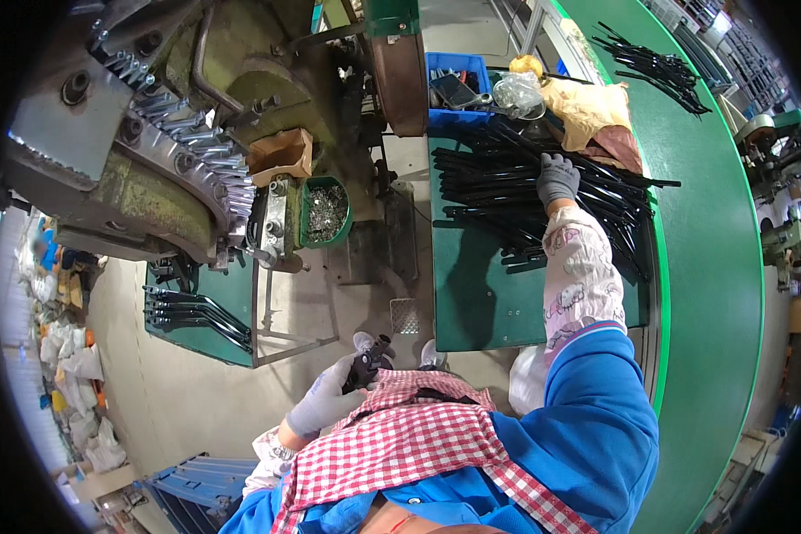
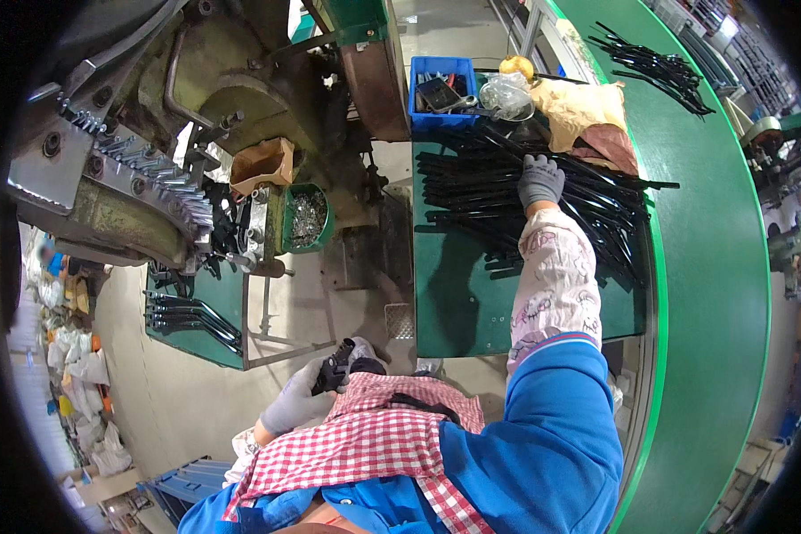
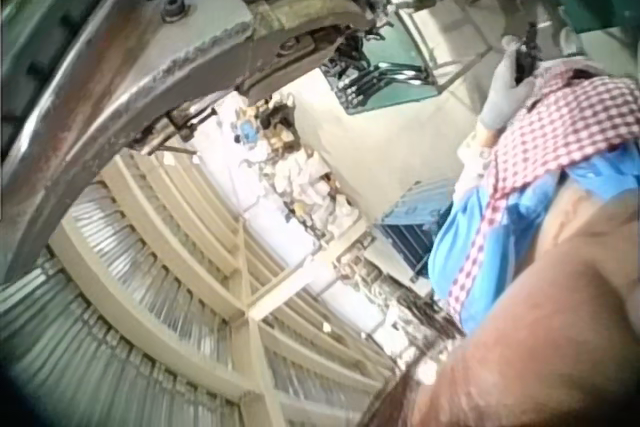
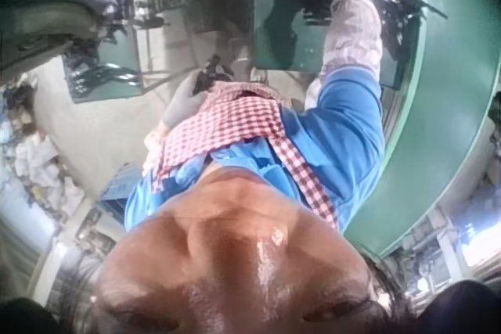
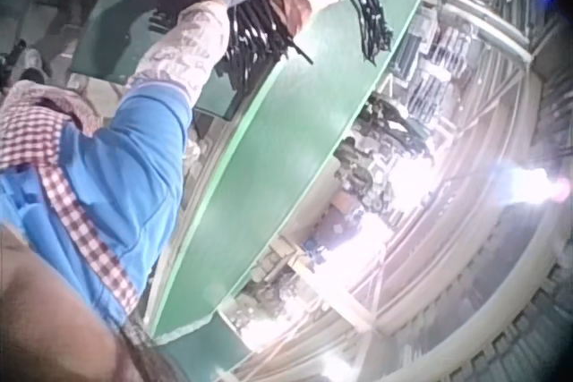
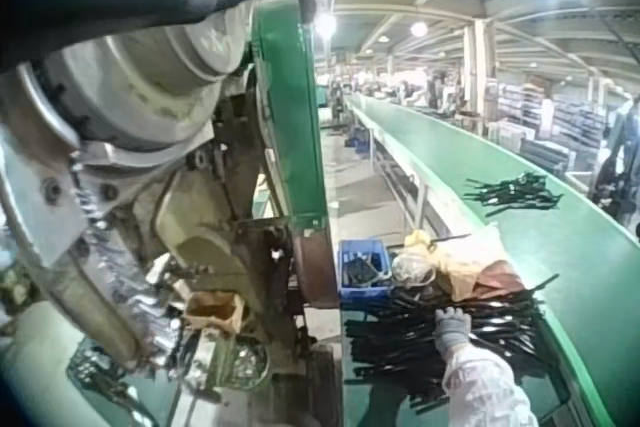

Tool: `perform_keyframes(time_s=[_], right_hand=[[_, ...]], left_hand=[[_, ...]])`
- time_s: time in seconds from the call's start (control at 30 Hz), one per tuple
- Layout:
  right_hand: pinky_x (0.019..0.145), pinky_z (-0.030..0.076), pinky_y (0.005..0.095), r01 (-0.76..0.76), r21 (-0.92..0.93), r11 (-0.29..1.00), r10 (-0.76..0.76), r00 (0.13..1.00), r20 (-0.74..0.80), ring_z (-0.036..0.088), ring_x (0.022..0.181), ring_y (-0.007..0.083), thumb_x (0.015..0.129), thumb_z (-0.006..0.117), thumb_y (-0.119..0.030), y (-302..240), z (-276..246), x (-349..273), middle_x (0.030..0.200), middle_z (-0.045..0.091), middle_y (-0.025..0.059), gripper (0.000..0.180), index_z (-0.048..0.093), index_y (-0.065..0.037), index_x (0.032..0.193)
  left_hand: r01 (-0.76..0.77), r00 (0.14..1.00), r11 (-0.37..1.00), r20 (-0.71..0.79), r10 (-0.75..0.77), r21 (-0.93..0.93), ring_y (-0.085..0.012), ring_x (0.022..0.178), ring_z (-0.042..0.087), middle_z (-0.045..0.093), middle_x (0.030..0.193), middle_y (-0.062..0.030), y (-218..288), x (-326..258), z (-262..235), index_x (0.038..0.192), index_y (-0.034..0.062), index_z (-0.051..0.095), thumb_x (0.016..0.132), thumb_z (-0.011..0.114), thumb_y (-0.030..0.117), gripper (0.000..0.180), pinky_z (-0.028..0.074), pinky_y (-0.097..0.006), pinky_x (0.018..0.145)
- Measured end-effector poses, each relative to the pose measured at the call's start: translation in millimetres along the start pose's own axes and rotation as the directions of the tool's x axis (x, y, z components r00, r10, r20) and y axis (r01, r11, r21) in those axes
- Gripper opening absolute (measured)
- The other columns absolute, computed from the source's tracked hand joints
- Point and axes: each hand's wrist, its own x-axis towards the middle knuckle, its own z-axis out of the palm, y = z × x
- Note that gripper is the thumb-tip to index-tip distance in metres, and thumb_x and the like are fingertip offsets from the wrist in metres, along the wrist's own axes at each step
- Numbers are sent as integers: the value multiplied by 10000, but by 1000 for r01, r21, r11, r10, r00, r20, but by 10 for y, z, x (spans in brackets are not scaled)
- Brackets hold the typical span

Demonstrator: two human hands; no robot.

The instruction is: The person repeatedly picks up black plastic hanger parts from a table, inserts them into a press machine, and removes the assembled hangers. The person places the finished hangers into a white basket. The person also briefly handles a cardboard box during the process.

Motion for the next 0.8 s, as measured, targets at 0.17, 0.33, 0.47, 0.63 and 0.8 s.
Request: perform_keyframes(time_s=[0.17,0.33,0.47,0.63,0.8], right_hand=[[883,512,470,-16,181,983,11,999,32,630,1079,334,872,578,-196,100,-174,-309,1137,627,142,252,573,-114,1110],[924,507,420,238,739,631,-193,970,-148,634,1059,352,778,596,-45,410,60,-1481,1092,657,227,319,673,-63,1087],[785,513,366,-17,901,434,-428,876,222,647,840,265,766,608,-60,195,-591,-3024,900,662,154,233,677,-46,989],[849,509,374,-105,903,417,-572,742,350,655,948,301,819,645,-150,205,-557,-3808,984,673,148,291,661,-65,1097],[786,527,413,205,834,512,-413,910,30,665,928,335,913,661,-253,-336,-1098,-3803,1025,681,158,386,574,-108,1259]], left_hand=[[-24,992,994,-125,10,-109,-61,849,505,580,970,-8,51,156,57,1251,-27,522,807,690,46,480,456,-240,746],[-100,995,894,-59,82,-436,-129,972,620,609,1122,-61,-135,384,38,1187,25,527,859,771,161,431,499,-299,865],[-184,970,780,16,242,-598,-176,1006,668,563,1338,-120,-89,683,126,1209,28,539,879,748,130,404,515,-313,879],[-148,909,789,232,346,-596,-93,932,625,648,1068,-23,136,819,282,1234,41,564,907,725,138,378,512,-262,829],[-151,847,871,393,358,-468,-104,899,618,607,1098,-44,379,698,467,1207,39,555,907,718,151,360,513,-293,854]])
